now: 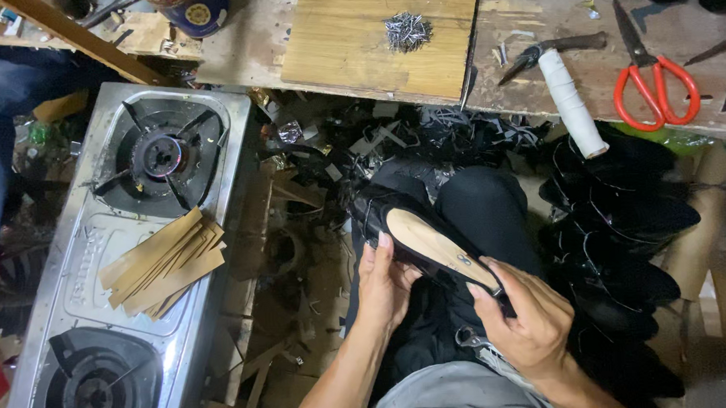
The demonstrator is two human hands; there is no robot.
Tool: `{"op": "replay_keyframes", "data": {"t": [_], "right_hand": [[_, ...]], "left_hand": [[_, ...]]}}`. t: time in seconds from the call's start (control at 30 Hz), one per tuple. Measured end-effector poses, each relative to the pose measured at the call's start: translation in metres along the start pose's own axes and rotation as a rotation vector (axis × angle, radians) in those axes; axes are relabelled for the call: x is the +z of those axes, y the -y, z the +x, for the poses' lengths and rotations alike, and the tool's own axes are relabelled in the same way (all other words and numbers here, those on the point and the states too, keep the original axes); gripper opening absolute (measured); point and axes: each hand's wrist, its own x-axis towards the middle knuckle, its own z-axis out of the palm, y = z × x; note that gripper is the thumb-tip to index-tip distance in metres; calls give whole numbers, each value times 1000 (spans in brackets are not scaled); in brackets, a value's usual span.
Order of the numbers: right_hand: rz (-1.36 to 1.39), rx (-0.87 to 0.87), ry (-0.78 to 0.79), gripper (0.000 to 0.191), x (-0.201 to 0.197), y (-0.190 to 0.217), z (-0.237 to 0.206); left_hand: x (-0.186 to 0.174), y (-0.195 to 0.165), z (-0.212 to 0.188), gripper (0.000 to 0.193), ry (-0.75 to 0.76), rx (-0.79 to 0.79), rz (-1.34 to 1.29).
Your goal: The person holds a black shoe with a wooden last on their lap and uses a hammer and a small metal tool to tap along the shoe's edge. They repeatedly reposition the shoe and continue tapping the same area.
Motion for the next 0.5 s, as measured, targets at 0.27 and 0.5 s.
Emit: {"op": "replay_keyframes", "data": {"t": [0.27, 0.5], "right_hand": [[647, 330, 316, 56, -22, -27, -19], [1059, 1117, 324, 39, 5, -64, -49]], "left_hand": [[-16, -22, -12, 45, 124, -116, 115], [-18, -18, -38, 61, 358, -286, 334]]}}
